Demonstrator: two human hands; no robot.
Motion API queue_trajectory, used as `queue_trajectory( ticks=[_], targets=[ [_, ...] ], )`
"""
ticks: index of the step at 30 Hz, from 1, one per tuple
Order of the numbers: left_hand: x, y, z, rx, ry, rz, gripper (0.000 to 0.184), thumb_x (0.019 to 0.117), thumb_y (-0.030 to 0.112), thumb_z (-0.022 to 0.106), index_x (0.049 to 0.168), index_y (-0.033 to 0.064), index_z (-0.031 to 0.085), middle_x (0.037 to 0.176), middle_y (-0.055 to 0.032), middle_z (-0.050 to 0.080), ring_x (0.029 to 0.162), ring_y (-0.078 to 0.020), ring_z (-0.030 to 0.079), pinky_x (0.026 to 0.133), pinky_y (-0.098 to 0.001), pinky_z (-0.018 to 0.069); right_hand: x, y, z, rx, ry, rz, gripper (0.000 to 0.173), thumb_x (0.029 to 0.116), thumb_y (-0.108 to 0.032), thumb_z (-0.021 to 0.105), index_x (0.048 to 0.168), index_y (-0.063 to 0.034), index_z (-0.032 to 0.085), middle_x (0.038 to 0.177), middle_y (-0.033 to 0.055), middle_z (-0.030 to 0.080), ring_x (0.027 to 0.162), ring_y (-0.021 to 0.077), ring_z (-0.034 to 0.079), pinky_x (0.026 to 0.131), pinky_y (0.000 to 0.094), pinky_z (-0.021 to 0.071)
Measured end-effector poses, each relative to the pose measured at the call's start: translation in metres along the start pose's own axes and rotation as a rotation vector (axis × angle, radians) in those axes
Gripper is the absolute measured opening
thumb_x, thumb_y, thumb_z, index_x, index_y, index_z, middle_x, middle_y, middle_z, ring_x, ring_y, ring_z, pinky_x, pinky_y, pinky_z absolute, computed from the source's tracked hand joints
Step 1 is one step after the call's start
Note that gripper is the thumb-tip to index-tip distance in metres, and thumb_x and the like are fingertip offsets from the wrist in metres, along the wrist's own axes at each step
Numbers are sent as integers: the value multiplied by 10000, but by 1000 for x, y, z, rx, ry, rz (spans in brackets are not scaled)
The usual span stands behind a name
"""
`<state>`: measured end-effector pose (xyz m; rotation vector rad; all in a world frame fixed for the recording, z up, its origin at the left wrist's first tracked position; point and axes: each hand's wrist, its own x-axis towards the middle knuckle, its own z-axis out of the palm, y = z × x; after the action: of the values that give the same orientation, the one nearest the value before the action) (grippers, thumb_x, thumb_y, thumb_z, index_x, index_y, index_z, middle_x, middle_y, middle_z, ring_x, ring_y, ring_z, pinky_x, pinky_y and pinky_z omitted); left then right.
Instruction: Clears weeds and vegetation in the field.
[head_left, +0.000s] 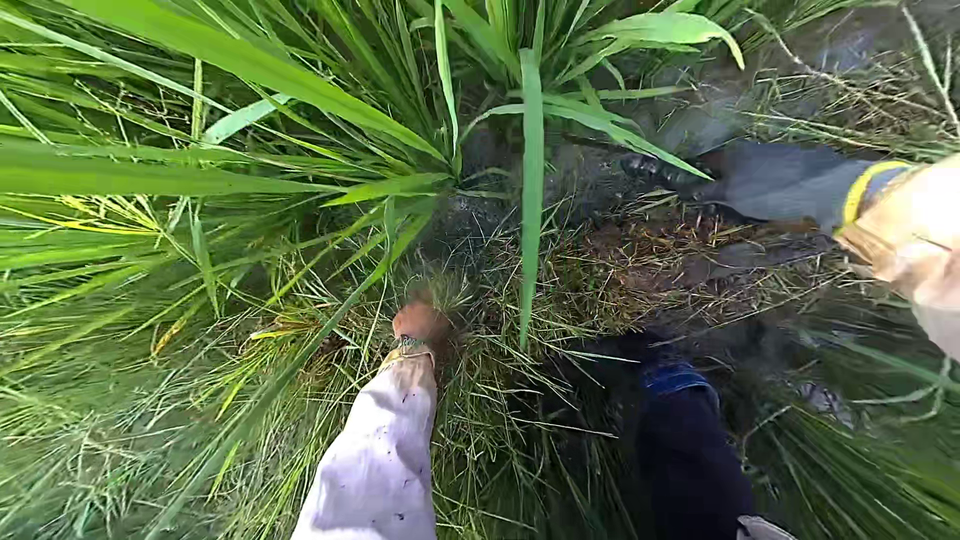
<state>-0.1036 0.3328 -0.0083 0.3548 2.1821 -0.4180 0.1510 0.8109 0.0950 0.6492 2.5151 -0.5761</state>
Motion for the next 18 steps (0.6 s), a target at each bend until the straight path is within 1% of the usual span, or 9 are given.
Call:
queue_trajectory(
  ticks=[1, 3, 5, 8, 10, 11, 13, 15, 18],
  targets=[
    [-3, 1, -2, 12, -8, -4, 502, 931, 283, 678, 1397, 112, 600, 1277, -260, 666, 1195, -470, 627, 978, -684, 476, -10, -34, -24, 114, -216, 291, 390, 1018, -524, 565, 1148, -163, 638, 900, 118, 680, 809, 307, 683, 694, 593, 557],
    [-7, 7, -6, 30, -15, -8, 480, 941, 284, 674, 1368, 72, 615, 1280, -266, 661, 1202, -470, 624, 986, -674, 476, -60, -47, -16, 351, -174, 524, 474, 933, -446, 745, 1314, -202, 602, 984, 160, 695, 857, 370, 680, 734, 675, 544],
    [-5, 5, -4, 23, 0, -13, 492, 940, 276, 680, 1373, 54, 609, 1279, -285, 655, 1203, -483, 619, 989, -678, 473, -112, -50, 21, 538, 4, 619, 547, 893, -304, 799, 1358, -139, 564, 972, 173, 680, 812, 349, 667, 689, 628, 545],
    [12, -9, 20, 18, 92, -1, 478, 908, 270, 702, 1307, 17, 624, 1185, -346, 657, 1136, -544, 620, 926, -721, 478, -147, -59, 83, 957, 182, 708, 517, 903, -155, 738, 1379, -119, 540, 960, 112, 679, 754, 218, 665, 656, 450, 589],
    [18, -12, 34, 41, 107, 19, 509, 889, 280, 714, 1304, 6, 602, 1153, -373, 650, 1106, -577, 620, 880, -753, 481, -156, -79, 117, 1242, 265, 770, 430, 904, -135, 704, 1311, -135, 566, 861, 82, 654, 645, 181, 623, 549, 385, 553],
    [19, -11, 35, 38, 108, 15, 529, 886, 279, 715, 1323, 8, 589, 1165, -378, 643, 1117, -583, 613, 887, -757, 478, -149, -90, 128, 1325, 282, 788, 393, 925, -180, 690, 1302, -145, 583, 840, 63, 656, 619, 163, 615, 533, 363, 549],
    [14, -4, 29, 29, 115, 6, 551, 891, 263, 709, 1361, 12, 570, 1190, -386, 631, 1140, -588, 600, 906, -752, 469, -123, -106, 150, 1352, 310, 858, 332, 938, -251, 691, 1224, -107, 606, 818, 62, 652, 615, 170, 620, 541, 373, 560],
    [10, 3, 23, 39, 131, 22, 557, 891, 265, 687, 1370, 13, 557, 1179, -386, 633, 1123, -589, 608, 884, -750, 479, -99, -107, 174, 1225, 313, 906, 340, 933, -316, 673, 1187, -95, 630, 842, 80, 659, 654, 204, 634, 582, 426, 566],
    [2, 1, 24, 73, 104, 76, 621, 913, 281, 665, 1433, -15, 497, 1216, -403, 614, 1161, -610, 580, 898, -773, 454, -96, -106, 187, 940, 261, 897, 404, 944, -339, 661, 1260, -91, 619, 980, 106, 698, 801, 237, 692, 696, 485, 600]
  ],
)
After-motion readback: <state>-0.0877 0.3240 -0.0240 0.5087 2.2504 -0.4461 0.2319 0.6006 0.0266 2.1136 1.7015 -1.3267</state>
